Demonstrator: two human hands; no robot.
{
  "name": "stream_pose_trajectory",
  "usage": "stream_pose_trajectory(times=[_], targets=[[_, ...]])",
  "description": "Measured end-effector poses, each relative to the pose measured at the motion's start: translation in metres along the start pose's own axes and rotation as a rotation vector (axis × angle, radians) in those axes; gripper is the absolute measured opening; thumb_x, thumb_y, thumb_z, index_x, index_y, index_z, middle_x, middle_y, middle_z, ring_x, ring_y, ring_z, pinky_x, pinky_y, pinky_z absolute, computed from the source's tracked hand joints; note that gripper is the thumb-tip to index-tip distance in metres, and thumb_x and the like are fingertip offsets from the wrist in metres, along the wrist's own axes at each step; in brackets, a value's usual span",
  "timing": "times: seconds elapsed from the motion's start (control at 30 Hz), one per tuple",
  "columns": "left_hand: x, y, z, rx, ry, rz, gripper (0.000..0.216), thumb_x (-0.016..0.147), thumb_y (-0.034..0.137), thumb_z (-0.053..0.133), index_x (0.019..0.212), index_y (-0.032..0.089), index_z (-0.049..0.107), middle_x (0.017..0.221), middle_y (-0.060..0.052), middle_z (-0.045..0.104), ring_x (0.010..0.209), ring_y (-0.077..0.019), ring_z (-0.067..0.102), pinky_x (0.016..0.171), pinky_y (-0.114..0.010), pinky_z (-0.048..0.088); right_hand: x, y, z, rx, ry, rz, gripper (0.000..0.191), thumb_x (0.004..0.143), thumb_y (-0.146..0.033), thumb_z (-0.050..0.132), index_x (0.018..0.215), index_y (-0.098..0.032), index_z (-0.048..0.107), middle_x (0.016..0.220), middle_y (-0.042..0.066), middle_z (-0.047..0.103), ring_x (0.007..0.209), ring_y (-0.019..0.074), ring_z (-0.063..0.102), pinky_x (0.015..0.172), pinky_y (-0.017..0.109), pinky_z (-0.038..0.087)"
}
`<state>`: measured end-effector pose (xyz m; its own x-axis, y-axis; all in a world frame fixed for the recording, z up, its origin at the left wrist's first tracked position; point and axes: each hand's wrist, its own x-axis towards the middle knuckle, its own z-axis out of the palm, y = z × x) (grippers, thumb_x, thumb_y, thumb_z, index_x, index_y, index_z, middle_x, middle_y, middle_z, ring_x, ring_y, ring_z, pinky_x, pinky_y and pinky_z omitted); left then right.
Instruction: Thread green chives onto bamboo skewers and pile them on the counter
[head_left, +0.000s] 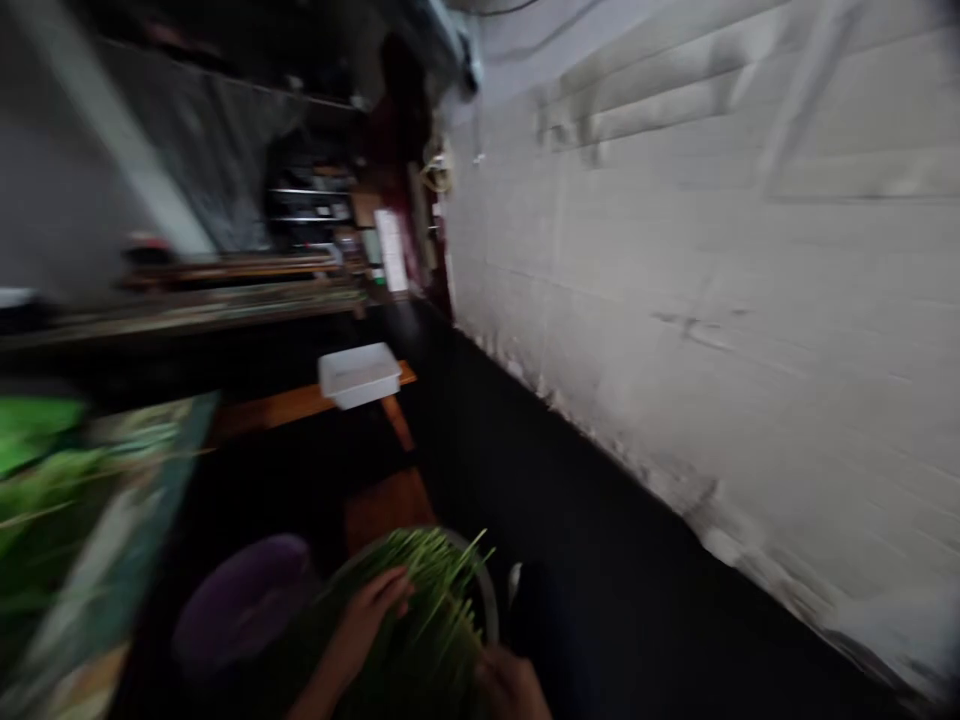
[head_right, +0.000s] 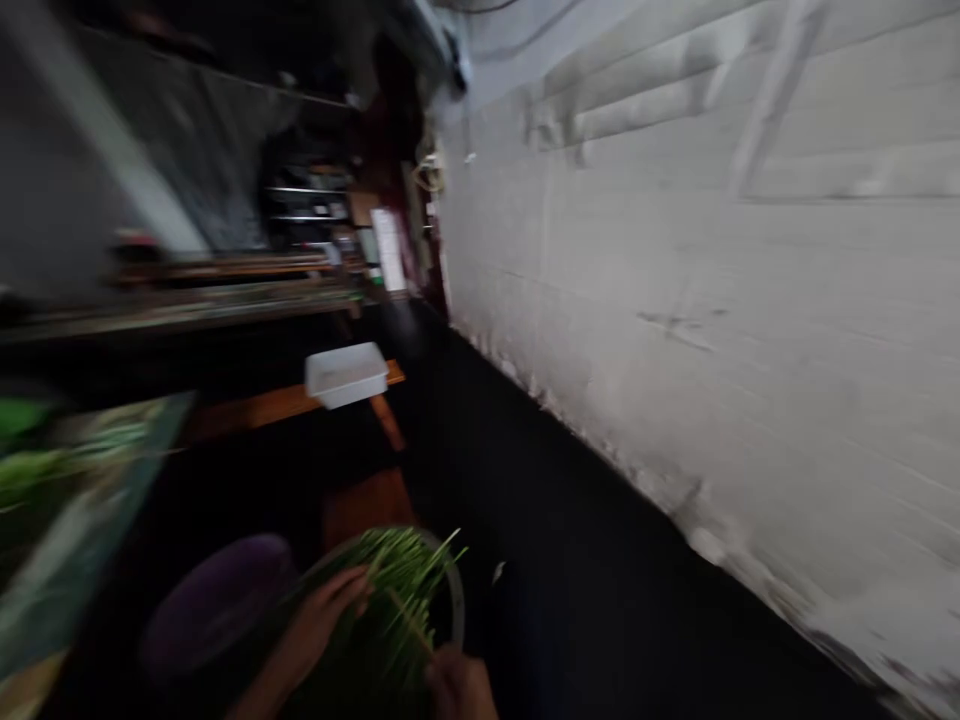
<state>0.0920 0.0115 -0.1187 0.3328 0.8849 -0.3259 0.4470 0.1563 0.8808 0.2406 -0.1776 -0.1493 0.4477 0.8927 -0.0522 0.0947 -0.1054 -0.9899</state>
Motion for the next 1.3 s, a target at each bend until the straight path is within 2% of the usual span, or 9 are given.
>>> stream_pose_trajectory(times=[0.07, 0.2, 0.4, 0.57, 0.87, 0.97, 1.03, 1.17, 1.3], targets=[[-0.006, 0.007, 0.004, -0.188, -0.115, 0.065, 0.045, 0.066, 0.057, 0.057, 0.091, 0.021, 0.067, 0.067, -0.001, 0.065, 0.07, -0.019, 0.059, 0.07, -0.032, 0.045, 0.003, -0.01, -0.005, -0.007, -0.146, -0.021, 0.044, 0.082, -0.059, 0.047, 0.068, -0.023, 0.067, 0.062, 0.003, 0.062, 0.065, 0.0213, 0.058, 0.058, 0.029, 0.048], [-0.003, 0.009, 0.009, -0.394, -0.169, 0.088, 0.042, 0.069, 0.054, 0.061, 0.08, 0.013, 0.066, 0.071, -0.004, 0.06, 0.06, -0.0118, 0.048, 0.057, -0.025, 0.038, 0.015, -0.026, -0.009, -0.031, -0.276, -0.047, 0.042, 0.087, -0.052, 0.044, 0.075, -0.017, 0.064, 0.065, 0.002, 0.06, 0.066, 0.017, 0.056, 0.06, 0.023, 0.046], [-0.013, 0.015, 0.009, -0.527, -0.236, 0.064, 0.037, 0.069, 0.049, 0.064, 0.073, 0.013, 0.065, 0.067, -0.002, 0.055, 0.061, -0.0109, 0.045, 0.053, -0.022, 0.034, 0.021, -0.027, -0.005, -0.091, -0.292, -0.078, 0.041, 0.087, -0.051, 0.045, 0.069, -0.017, 0.059, 0.062, 0.0, 0.056, 0.059, 0.0141, 0.051, 0.057, 0.021, 0.043], [-0.014, 0.016, 0.006, -0.573, -0.234, 0.07, 0.039, 0.068, 0.05, 0.066, 0.073, 0.011, 0.064, 0.064, -0.001, 0.052, 0.057, -0.0091, 0.043, 0.052, -0.021, 0.031, 0.026, -0.028, -0.003, -0.059, -0.301, -0.076, 0.041, 0.086, -0.051, 0.047, 0.068, -0.017, 0.06, 0.062, 0.0, 0.057, 0.059, 0.0135, 0.051, 0.056, 0.02, 0.042], [-0.013, 0.008, 0.001, -0.473, -0.311, 0.067, 0.039, 0.075, 0.05, 0.059, 0.079, 0.012, 0.066, 0.061, 0.001, 0.051, 0.049, -0.0067, 0.039, 0.052, -0.022, 0.029, 0.029, -0.039, -0.006, -0.067, -0.378, -0.06, 0.046, 0.085, -0.058, 0.044, 0.065, -0.019, 0.06, 0.06, 0.001, 0.054, 0.062, 0.0163, 0.051, 0.06, 0.023, 0.044], [-0.016, 0.006, 0.003, -0.403, -0.348, 0.104, 0.038, 0.074, 0.051, 0.061, 0.08, 0.014, 0.068, 0.076, -0.004, 0.058, 0.064, -0.0119, 0.049, 0.058, -0.024, 0.037, 0.031, -0.034, -0.001, -0.079, -0.369, -0.076, 0.047, 0.086, -0.057, 0.041, 0.067, -0.018, 0.059, 0.062, 0.001, 0.055, 0.062, 0.0155, 0.05, 0.059, 0.022, 0.042], [-0.019, 0.005, 0.005, -0.35, -0.365, 0.146, 0.039, 0.073, 0.053, 0.062, 0.078, 0.015, 0.069, 0.093, -0.006, 0.06, 0.083, -0.0171, 0.053, 0.071, -0.028, 0.042, 0.034, -0.031, 0.004, -0.107, -0.334, -0.084, 0.047, 0.087, -0.057, 0.04, 0.068, -0.018, 0.057, 0.062, 0.0, 0.053, 0.059, 0.0143, 0.047, 0.056, 0.022, 0.041], [-0.023, 0.005, 0.0, -0.305, -0.345, 0.185, 0.039, 0.073, 0.052, 0.062, 0.086, 0.016, 0.07, 0.117, -0.008, 0.057, 0.111, -0.0245, 0.047, 0.1, -0.037, 0.031, 0.038, -0.037, 0.01, -0.132, -0.328, -0.104, 0.042, 0.091, -0.051, 0.038, 0.072, -0.017, 0.055, 0.064, -0.001, 0.051, 0.06, 0.013, 0.045, 0.055, 0.021, 0.038], [-0.024, 0.013, -0.015, -0.332, -0.515, 0.159, 0.05, 0.069, 0.047, 0.068, 0.109, 0.019, 0.063, 0.11, -0.006, 0.062, 0.106, -0.025, 0.051, 0.097, -0.04, 0.034, 0.042, -0.055, 0.006, -0.111, -0.371, -0.14, 0.038, 0.092, -0.045, 0.04, 0.07, -0.017, 0.054, 0.063, -0.002, 0.047, 0.059, 0.0118, 0.042, 0.053, 0.021, 0.036]])
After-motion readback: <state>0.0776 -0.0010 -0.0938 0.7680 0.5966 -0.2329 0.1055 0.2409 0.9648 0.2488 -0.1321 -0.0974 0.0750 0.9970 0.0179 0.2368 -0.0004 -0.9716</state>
